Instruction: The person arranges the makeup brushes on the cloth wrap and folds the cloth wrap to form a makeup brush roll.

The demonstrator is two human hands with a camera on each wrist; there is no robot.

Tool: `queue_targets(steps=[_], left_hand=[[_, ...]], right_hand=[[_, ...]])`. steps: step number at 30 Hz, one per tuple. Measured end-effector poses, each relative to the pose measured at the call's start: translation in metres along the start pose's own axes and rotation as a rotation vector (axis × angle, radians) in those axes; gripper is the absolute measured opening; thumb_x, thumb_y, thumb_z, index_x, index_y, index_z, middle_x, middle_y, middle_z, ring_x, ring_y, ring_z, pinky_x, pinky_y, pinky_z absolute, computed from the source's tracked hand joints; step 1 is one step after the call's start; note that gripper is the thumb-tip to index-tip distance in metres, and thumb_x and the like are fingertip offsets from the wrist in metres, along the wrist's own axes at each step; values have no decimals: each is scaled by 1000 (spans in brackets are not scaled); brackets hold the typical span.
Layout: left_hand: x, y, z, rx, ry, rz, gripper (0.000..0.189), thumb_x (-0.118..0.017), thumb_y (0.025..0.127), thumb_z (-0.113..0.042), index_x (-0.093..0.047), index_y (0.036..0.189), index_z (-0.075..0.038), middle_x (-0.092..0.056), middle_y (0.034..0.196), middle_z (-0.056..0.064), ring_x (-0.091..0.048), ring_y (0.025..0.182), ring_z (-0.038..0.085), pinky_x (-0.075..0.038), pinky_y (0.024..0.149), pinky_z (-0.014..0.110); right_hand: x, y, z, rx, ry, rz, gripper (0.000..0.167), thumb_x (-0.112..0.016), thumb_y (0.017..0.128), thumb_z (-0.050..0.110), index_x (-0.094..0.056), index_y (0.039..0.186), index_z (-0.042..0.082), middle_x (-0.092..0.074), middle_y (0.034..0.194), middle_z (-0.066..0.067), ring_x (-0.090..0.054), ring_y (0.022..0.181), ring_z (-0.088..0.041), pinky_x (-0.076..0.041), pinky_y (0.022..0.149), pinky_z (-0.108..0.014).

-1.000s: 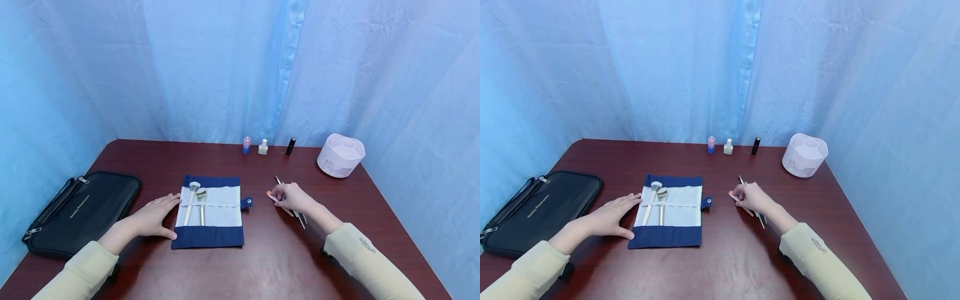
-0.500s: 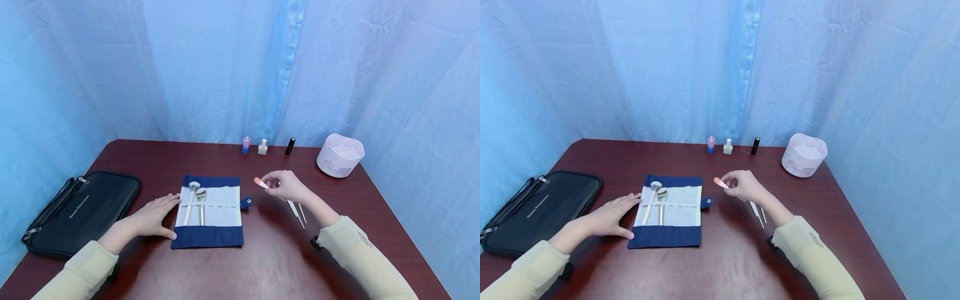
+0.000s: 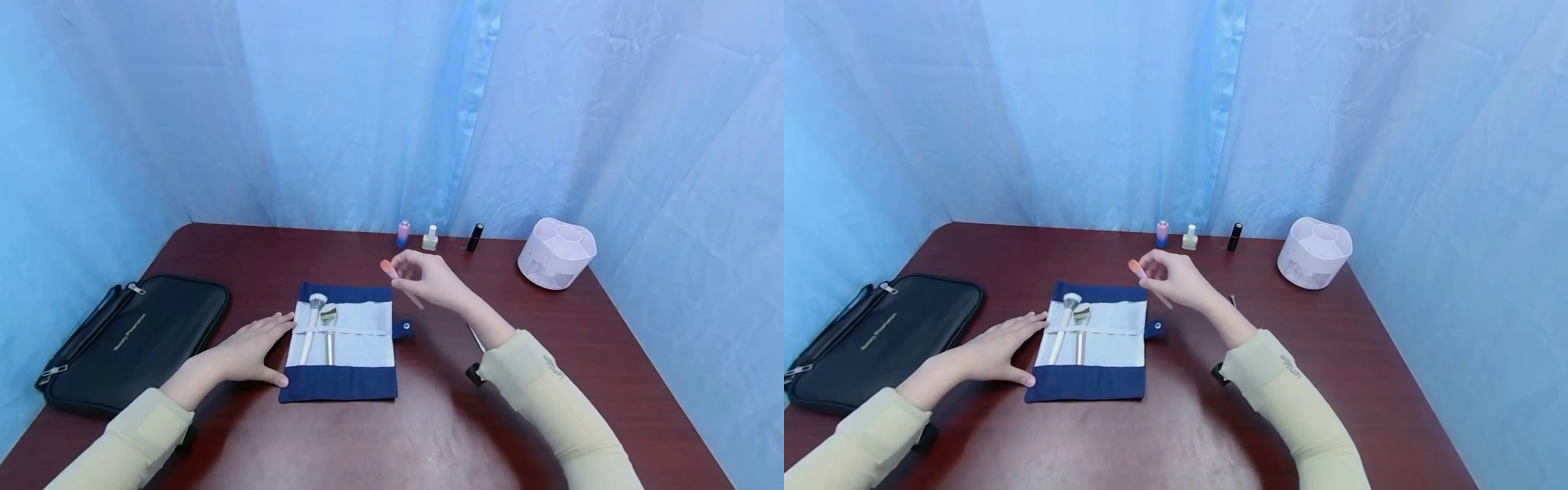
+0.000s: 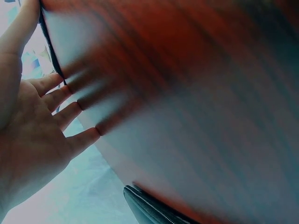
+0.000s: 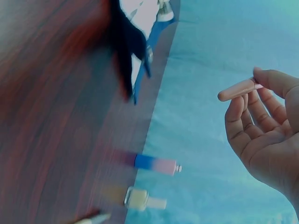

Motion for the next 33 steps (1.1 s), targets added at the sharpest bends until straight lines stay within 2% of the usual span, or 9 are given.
queue_targets(steps=[7,12,16,22,27,29,33], left_hand=[[1,-1,0,4,-6,3,105,-74,68,-61,-32,146,-4,-28,153,15,-24,140,38,-25,108,60],[3,-1,-1,-4,-1,-2,105,-74,68,-61,-33,145,-3,-28,153,15,-25,139,39,-25,108,60],[3,-1,0,-5,-5,-7,105,-75,67,-61,-34,145,-3,-28,153,15,-25,140,38,-25,108,60],[2,-1,0,-10,-3,-5,105,-74,68,-61,-34,145,-3,-28,153,15,-25,140,38,-25,108,59],[1,1,0,-10,-1,-2,105,-75,68,-61,-33,145,-3,-28,153,15,-25,140,38,-25,108,60],[1,1,0,-8,-1,1,105,-74,68,-61,-33,145,-3,-27,153,15,-25,140,38,-25,108,60],[1,1,0,-4,-1,2,105,-75,67,-60,-33,145,-3,-28,153,15,-25,140,39,-25,108,60]], right_hand=[[-17,22,7,-26,118,-10,22,-65,90,27,-58,110,21,-63,91,2,-61,79,-13,-54,68,-33],[-38,35,6,-50,265,4,22,-61,93,21,-52,113,17,-65,95,-5,-65,77,-17,-56,71,-45],[-55,46,8,-36,346,21,22,-59,94,20,-52,114,12,-66,99,-16,-67,78,-25,-56,70,-46],[-74,53,8,-66,408,56,25,-57,95,17,-53,116,4,-65,100,-21,-66,83,-38,-55,72,-50],[-83,55,-2,-84,411,40,21,-58,94,11,-54,113,3,-67,91,-15,-69,75,-26,-58,67,-39],[-90,58,-16,-101,418,37,22,-59,94,12,-53,113,4,-68,89,-11,-69,73,-21,-58,65,-35],[-99,59,-28,-155,459,73,30,-58,94,12,-49,119,-2,-67,90,-12,-69,75,-26,-58,66,-37]])
Point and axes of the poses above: each hand's wrist, its own y-axis towards the middle knuckle, its own x-axis out of the back of the hand, z = x × y, the point moved 9 cm from there along y, towards the middle knuckle
